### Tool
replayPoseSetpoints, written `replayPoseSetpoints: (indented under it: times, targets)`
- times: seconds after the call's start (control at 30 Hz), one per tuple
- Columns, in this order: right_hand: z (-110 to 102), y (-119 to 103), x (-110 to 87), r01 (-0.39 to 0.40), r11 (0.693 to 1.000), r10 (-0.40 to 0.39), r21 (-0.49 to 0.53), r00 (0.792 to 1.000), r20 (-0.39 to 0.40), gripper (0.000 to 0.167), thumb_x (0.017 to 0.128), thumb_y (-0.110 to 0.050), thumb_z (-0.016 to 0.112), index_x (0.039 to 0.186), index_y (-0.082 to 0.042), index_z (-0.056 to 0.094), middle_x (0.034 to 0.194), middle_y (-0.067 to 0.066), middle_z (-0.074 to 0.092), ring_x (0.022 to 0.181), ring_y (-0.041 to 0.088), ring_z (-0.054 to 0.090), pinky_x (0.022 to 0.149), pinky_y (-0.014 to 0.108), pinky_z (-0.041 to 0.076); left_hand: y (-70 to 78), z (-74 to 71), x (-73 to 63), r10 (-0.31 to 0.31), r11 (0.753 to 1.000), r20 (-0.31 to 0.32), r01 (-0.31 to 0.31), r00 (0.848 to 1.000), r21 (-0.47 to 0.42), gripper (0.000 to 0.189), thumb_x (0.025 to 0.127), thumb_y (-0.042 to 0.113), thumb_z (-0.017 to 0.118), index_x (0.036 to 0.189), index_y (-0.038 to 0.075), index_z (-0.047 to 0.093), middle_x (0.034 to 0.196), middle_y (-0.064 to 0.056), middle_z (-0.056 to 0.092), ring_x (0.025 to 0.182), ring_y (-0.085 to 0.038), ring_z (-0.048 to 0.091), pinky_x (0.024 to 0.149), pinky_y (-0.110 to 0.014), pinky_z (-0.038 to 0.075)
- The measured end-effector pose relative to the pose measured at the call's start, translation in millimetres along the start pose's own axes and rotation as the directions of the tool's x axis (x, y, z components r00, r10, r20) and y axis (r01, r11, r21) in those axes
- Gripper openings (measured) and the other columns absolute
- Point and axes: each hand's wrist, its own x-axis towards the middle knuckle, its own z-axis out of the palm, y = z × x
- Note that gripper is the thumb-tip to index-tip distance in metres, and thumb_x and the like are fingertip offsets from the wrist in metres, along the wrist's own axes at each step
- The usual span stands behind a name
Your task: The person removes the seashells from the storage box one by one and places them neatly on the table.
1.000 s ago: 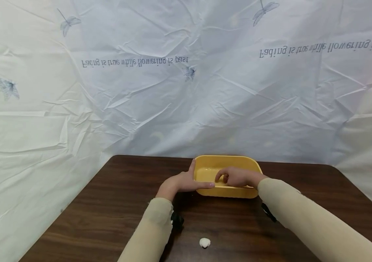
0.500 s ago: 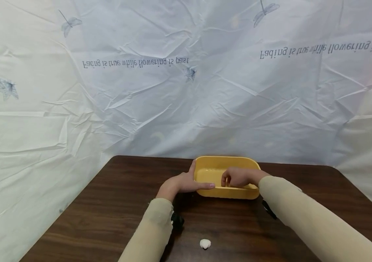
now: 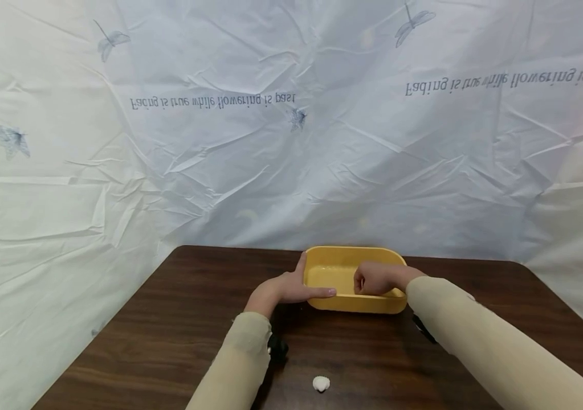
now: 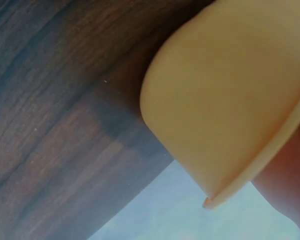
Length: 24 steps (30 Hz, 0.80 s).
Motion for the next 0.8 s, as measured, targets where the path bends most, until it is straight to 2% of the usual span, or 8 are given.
replayPoseSetpoints:
  times: [0.1, 0.23, 0.33, 0.4, 0.53, 0.63, 0.8]
  targets:
    - [-2.9, 0.0, -0.4, -0.006, 1.000, 0.006, 0.003, 1.000, 0.006, 0.035, 0.094, 0.004, 0.059, 0.065, -0.015, 0.057, 0.059, -0.006, 0.039, 0.056, 0.010, 0.027, 0.060, 0.028, 0.030, -0.2, 0.2, -0.3, 0.002, 1.000, 0.000, -0.002, 1.000, -0.008, 0.135, 0.082, 0.081, 0.071, 0.171, 0.030, -0.017, 0.121, -0.017, 0.064, 0.110, -0.029, 0.059, 0.102, -0.047, 0.048]
    - [-8.8, -1.7, -4.1, -0.007, 1.000, 0.007, -0.016, 1.000, 0.000, 0.027, 0.092, 0.005, 0.063, 0.076, -0.014, 0.074, 0.068, -0.005, 0.061, 0.059, 0.009, 0.045, 0.061, 0.027, 0.042, -0.6, 0.0, -0.4, -0.001, 1.000, -0.003, 0.001, 1.000, -0.004, 0.136, 0.081, 0.082, 0.071, 0.171, 0.030, -0.017, 0.123, -0.018, 0.064, 0.111, -0.030, 0.059, 0.103, -0.047, 0.048]
    - [-13.7, -5.1, -8.1, -0.014, 1.000, 0.014, -0.018, 1.000, -0.005, 0.021, 0.093, 0.004, 0.068, 0.092, -0.012, 0.081, 0.083, 0.000, 0.074, 0.065, 0.011, 0.055, 0.063, 0.028, 0.048, -0.7, -0.1, 0.0, -0.002, 1.000, -0.001, 0.002, 1.000, -0.005, 0.136, 0.081, 0.082, 0.071, 0.171, 0.029, -0.018, 0.120, -0.017, 0.065, 0.110, -0.029, 0.060, 0.102, -0.046, 0.048]
    - [-17.3, -7.2, -9.5, -0.012, 1.000, 0.012, -0.017, 1.000, 0.005, 0.018, 0.093, 0.004, 0.068, 0.089, -0.008, 0.081, 0.078, 0.001, 0.070, 0.061, 0.010, 0.047, 0.060, 0.028, 0.043, -0.5, 0.2, 0.4, 0.000, 1.000, 0.001, 0.000, 1.000, -0.010, 0.137, 0.081, 0.082, 0.071, 0.171, 0.028, -0.018, 0.115, -0.015, 0.065, 0.107, -0.029, 0.060, 0.100, -0.046, 0.048]
    - [-27.2, -13.5, -12.3, 0.013, 0.998, -0.013, -0.066, 1.000, 0.005, 0.015, 0.092, 0.005, 0.070, 0.093, -0.004, 0.082, 0.083, 0.001, 0.071, 0.061, 0.010, 0.042, 0.061, 0.028, 0.041, -0.5, 0.9, -0.1, -0.001, 1.000, 0.005, 0.001, 1.000, -0.017, 0.136, 0.082, 0.080, 0.072, 0.171, 0.027, -0.017, 0.113, -0.013, 0.065, 0.105, -0.028, 0.060, 0.099, -0.045, 0.048]
    - [-39.5, -22.9, -15.9, 0.036, 0.993, -0.037, -0.111, 0.999, -0.003, 0.018, 0.092, 0.004, 0.070, 0.102, -0.004, 0.082, 0.097, 0.004, 0.077, 0.070, 0.010, 0.053, 0.069, 0.029, 0.049, -0.7, 1.4, -0.2, -0.004, 1.000, 0.004, 0.004, 1.000, -0.013, 0.136, 0.082, 0.080, 0.071, 0.171, 0.026, -0.016, 0.113, -0.013, 0.065, 0.105, -0.028, 0.060, 0.099, -0.045, 0.048]
    - [-58.4, -40.2, -22.3, 0.042, 0.991, -0.041, -0.125, 0.999, 0.006, 0.011, 0.095, -0.002, 0.071, 0.101, -0.005, 0.080, 0.096, 0.005, 0.076, 0.077, 0.012, 0.060, 0.073, 0.031, 0.052, -0.5, 1.5, 0.6, -0.007, 1.000, -0.001, 0.007, 1.000, -0.006, 0.137, 0.082, 0.082, 0.071, 0.171, 0.027, -0.018, 0.115, -0.015, 0.067, 0.107, -0.028, 0.061, 0.101, -0.046, 0.049]
